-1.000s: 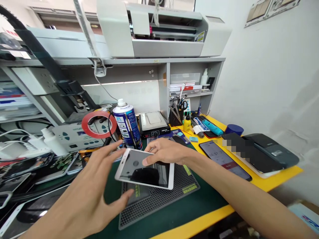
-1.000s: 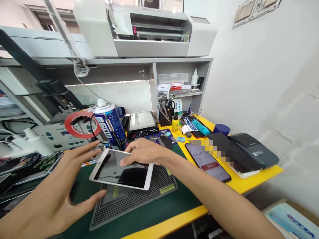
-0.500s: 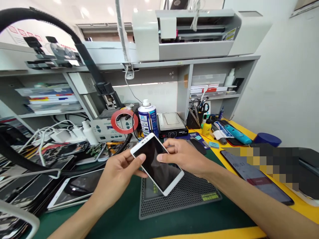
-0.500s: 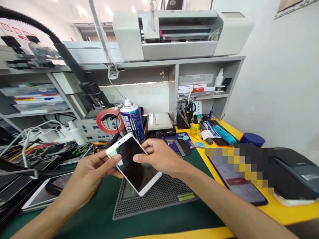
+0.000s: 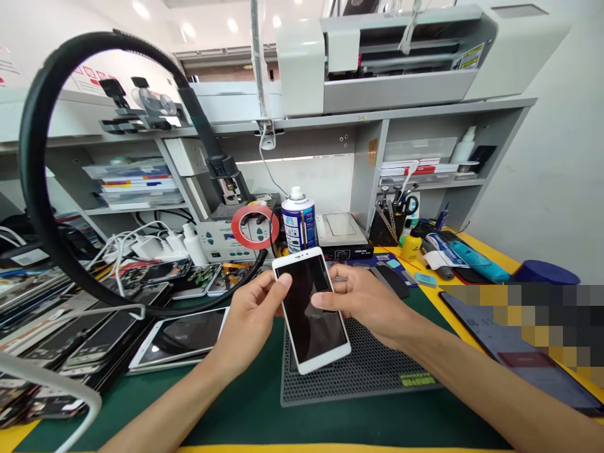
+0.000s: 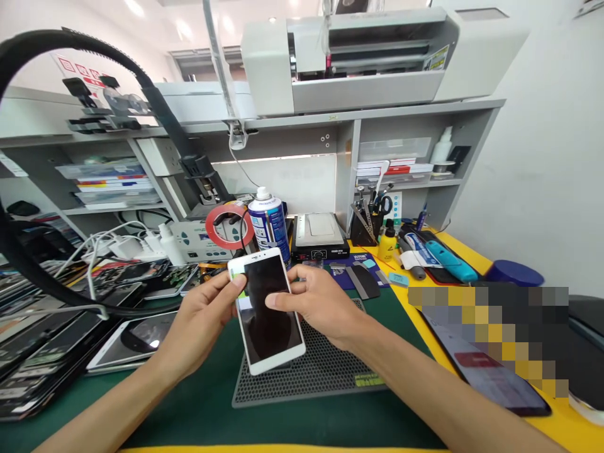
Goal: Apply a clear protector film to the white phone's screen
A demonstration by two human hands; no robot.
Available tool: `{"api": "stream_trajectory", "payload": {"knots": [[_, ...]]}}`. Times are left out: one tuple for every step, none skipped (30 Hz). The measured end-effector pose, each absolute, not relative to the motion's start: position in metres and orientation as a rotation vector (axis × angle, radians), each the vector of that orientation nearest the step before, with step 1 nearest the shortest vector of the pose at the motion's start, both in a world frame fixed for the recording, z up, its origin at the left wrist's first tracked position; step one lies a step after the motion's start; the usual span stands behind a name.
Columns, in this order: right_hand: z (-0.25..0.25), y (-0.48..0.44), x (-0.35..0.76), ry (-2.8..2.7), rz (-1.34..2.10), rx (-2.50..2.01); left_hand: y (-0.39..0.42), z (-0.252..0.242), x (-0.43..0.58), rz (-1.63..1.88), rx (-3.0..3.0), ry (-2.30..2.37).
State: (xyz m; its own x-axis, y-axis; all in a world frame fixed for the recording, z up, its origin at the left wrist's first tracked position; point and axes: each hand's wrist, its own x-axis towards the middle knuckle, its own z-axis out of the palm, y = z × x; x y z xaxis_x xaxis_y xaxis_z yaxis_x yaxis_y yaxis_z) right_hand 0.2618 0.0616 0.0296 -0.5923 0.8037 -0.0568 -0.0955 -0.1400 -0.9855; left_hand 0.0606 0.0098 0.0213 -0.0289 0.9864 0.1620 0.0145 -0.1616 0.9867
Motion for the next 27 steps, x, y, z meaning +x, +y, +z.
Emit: {"api": "stream_trajectory", "payload": {"knots": [[0.031,0.06,0.26,-1.453,1.803,-0.829,0.009,0.02,0.063,1.318,1.256,1.08],[0.032,0.059,0.259,-1.423,1.803,-0.838,0.008,0.018,0.065,1.271,1.187,0.998],[0.032,0.058,0.259,-1.4,1.796,-0.844,0.006,0.017,0.067,1.213,1.125,0.923],[0.033,0.057,0.258,-1.382,1.786,-0.851,0.005,0.015,0.07,1.154,1.07,0.864],[0.033,0.057,0.258,-1.369,1.77,-0.861,0.004,0.014,0.073,1.101,1.02,0.821],[0.033,0.057,0.258,-1.361,1.753,-0.873,0.003,0.013,0.075,1.059,0.978,0.789],[0.032,0.057,0.258,-1.356,1.735,-0.886,0.002,0.011,0.078,1.032,0.94,0.765],[0.031,0.057,0.258,-1.354,1.723,-0.894,0.001,0.01,0.08,1.017,0.903,0.745],[0.029,0.057,0.257,-1.356,1.721,-0.897,0.001,0.009,0.082,1.013,0.872,0.729],[0.027,0.056,0.257,-1.361,1.726,-0.896,0.001,0.008,0.084,1.016,0.849,0.715],[0.025,0.056,0.256,-1.365,1.736,-0.889,0.001,0.007,0.085,1.021,0.834,0.702],[0.024,0.055,0.255,-1.368,1.753,-0.88,0.0,0.006,0.086,1.025,0.824,0.691],[0.022,0.055,0.254,-1.367,1.769,-0.87,0.0,0.006,0.087,1.029,0.815,0.682],[0.021,0.054,0.253,-1.362,1.784,-0.863,0.0,0.006,0.087,1.032,0.806,0.675],[0.021,0.054,0.253,-1.356,1.795,-0.86,0.0,0.006,0.087,1.035,0.793,0.67],[0.021,0.053,0.252,-1.35,1.803,-0.862,0.0,0.006,0.087,1.037,0.776,0.666],[0.022,0.053,0.252,-1.342,1.807,-0.868,0.0,0.005,0.087,1.037,0.758,0.663],[0.023,0.053,0.252,-1.335,1.808,-0.876,0.001,0.005,0.086,1.035,0.745,0.659],[0.024,0.053,0.252,-1.33,1.808,-0.881,0.001,0.005,0.085,1.031,0.737,0.654],[0.024,0.053,0.252,-1.328,1.807,-0.882,0.001,0.005,0.085,1.027,0.732,0.651],[0.025,0.054,0.253,-1.328,1.801,-0.88,0.001,0.005,0.085,1.025,0.728,0.65],[0.024,0.054,0.253,-1.331,1.796,-0.874,0.001,0.005,0.084,1.025,0.725,0.652],[0.024,0.054,0.253,-1.342,1.792,-0.869,0.001,0.005,0.084,1.027,0.722,0.657],[0.023,0.054,0.253,-1.357,1.786,-0.868,0.001,0.006,0.084,1.029,0.72,0.663],[0.023,0.054,0.253,-1.37,1.775,-0.871,0.0,0.006,0.085,1.032,0.719,0.67],[0.022,0.054,0.253,-1.384,1.762,-0.877,0.0,0.006,0.085,1.036,0.718,0.679],[0.023,0.055,0.253,-1.404,1.75,-0.882,0.0,0.007,0.085,1.04,0.716,0.69]]}}
